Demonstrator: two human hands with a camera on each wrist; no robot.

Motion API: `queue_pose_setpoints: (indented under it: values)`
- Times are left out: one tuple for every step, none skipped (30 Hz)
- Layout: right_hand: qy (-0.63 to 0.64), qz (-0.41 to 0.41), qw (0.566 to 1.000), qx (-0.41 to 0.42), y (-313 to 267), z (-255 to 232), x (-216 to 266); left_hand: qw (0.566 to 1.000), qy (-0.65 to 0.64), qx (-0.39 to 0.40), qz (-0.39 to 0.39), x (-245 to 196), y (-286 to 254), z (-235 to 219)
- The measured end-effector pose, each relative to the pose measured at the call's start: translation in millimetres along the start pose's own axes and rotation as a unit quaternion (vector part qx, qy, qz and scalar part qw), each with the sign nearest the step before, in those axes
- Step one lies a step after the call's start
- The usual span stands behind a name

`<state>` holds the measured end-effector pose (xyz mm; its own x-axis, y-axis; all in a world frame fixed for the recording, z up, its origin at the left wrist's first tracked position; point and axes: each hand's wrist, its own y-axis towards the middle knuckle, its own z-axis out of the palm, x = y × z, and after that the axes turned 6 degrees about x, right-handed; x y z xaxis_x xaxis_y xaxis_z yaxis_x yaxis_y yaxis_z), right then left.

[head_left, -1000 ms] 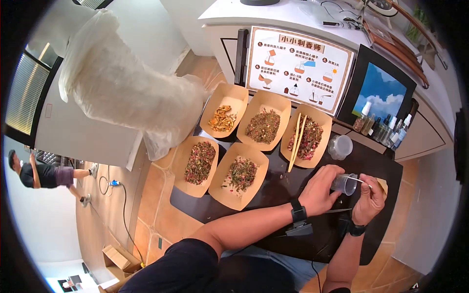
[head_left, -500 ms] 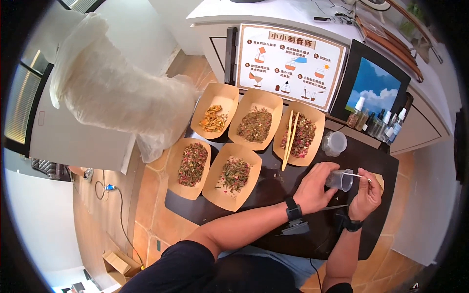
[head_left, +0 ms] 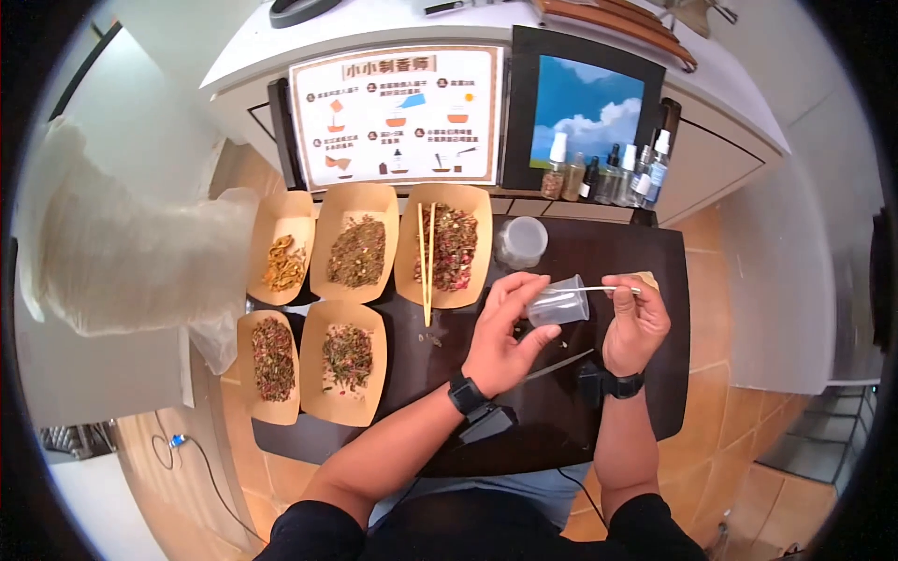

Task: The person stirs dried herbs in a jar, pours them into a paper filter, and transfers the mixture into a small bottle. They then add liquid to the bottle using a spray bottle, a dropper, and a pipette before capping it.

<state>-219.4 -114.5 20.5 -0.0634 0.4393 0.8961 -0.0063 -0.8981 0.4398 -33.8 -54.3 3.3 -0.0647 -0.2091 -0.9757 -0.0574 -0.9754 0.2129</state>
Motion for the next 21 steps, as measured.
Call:
queue_pose_setpoints:
  values:
    - [-0.005,-0.003,1.0,0.003,0,-2,1,0.999,-0.026,0.005,-0.018,1,-1,0]
    - [-0.019,0.009,1.0,0.002,0,-5,2,0.999,-0.027,0.012,-0.018,3,0,0]
    - [-0.022,0.008,1.0,-0.004,0,-5,4,0.999,-0.051,0.009,-0.002,4,1,1]
    - [-0.016,0.015,1.0,0.014,-1,-3,8,0.997,-0.075,0.008,0.013,5,1,2]
    - [-0.01,0.022,0.999,0.031,-1,-3,10,0.997,-0.075,0.016,0.012,6,0,3]
    - [-0.007,0.027,0.998,0.063,-1,-6,10,0.991,-0.134,0.012,-0.004,7,0,4]
    - [-0.008,0.027,0.998,0.054,-1,-6,10,0.981,-0.192,0.008,-0.021,7,0,5]
    - [0.012,0.029,0.998,0.062,-1,-4,9,0.981,-0.191,0.001,-0.037,6,0,5]
    - [0.033,0.03,0.997,0.069,-2,-1,9,0.982,-0.182,-0.001,-0.052,5,1,3]
    - [0.037,0.007,0.998,0.058,-2,0,7,0.982,-0.176,0.002,-0.063,8,0,1]
    - [0.036,0.007,0.998,0.049,-1,2,9,0.983,-0.171,0.005,-0.073,10,0,0]
    - [0.012,-0.004,0.999,0.053,1,3,13,0.982,-0.17,0.012,-0.076,10,0,-1]
    - [-0.012,-0.014,0.998,0.057,1,3,16,0.981,-0.175,0.004,-0.089,9,0,-1]
    - [-0.021,-0.021,0.997,0.069,-1,0,12,0.978,-0.179,-0.006,-0.102,9,0,-1]
    - [-0.021,-0.02,0.998,0.064,-3,0,13,0.979,-0.177,-0.003,-0.105,6,0,1]
    - [-0.019,-0.003,0.997,0.075,-4,0,15,0.98,-0.162,-0.019,-0.11,3,1,2]
    - [-0.016,0.014,0.996,0.086,-5,0,18,0.982,-0.146,-0.036,-0.115,2,1,3]
    - [-0.015,0.015,0.996,0.082,-6,1,19,0.982,-0.144,-0.033,-0.118,3,1,3]
    - [0.03,0.041,0.994,0.092,-6,2,21,0.985,-0.118,-0.033,-0.118,3,1,2]
    - [0.075,0.068,0.99,0.103,-6,3,21,0.988,-0.093,-0.034,-0.118,3,0,1]
    - [0.076,0.069,0.99,0.101,-5,2,21,0.988,-0.092,-0.032,-0.121,3,1,2]
